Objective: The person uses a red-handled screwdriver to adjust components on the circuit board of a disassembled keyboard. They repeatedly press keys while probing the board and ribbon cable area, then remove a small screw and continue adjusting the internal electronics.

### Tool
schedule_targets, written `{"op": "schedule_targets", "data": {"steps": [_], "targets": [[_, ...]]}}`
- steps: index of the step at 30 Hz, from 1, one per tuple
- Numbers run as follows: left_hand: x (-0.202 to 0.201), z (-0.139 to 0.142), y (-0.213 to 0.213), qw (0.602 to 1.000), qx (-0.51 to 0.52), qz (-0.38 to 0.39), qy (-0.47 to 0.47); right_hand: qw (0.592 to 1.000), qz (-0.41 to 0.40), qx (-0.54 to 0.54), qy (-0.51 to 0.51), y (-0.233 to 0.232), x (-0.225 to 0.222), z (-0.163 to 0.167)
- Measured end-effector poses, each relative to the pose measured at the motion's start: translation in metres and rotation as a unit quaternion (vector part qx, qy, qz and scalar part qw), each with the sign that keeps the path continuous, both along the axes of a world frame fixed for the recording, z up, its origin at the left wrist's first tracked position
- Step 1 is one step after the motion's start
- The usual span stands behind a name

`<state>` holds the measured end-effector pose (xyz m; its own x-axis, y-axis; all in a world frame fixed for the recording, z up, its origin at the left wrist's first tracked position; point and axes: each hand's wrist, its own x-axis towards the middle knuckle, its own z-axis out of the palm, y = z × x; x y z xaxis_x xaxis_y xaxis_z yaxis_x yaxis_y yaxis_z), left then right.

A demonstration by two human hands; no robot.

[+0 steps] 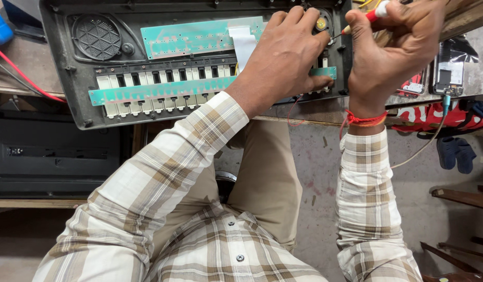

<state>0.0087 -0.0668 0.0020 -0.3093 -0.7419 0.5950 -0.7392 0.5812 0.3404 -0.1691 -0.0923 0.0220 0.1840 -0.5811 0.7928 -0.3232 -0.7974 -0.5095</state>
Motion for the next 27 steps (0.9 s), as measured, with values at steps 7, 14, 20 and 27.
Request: {"op": "schedule_targets", "data": {"steps": [7, 14, 20, 27], "targets": [[-0.002, -0.003, -0.002, 1.000, 0.002, 0.008, -0.008, 0.999, 0.043, 0.022, -0.005, -0.005, -0.002, -0.003], [0.000, -0.004, -0.003, 1.000, 0.008, -0.003, -0.006, 0.999, -0.001, 0.018, -0.040, -0.014, -0.004, -0.013], [0.001, -0.004, 0.000, 1.000, -0.001, -0.003, -0.001, 0.999, 0.010, 0.050, -0.007, -0.011, -0.006, -0.006], [0.000, -0.003, -0.001, 1.000, 0.001, -0.003, -0.003, 0.994, 0.044, 0.071, -0.066, -0.013, -0.005, -0.009]]}}
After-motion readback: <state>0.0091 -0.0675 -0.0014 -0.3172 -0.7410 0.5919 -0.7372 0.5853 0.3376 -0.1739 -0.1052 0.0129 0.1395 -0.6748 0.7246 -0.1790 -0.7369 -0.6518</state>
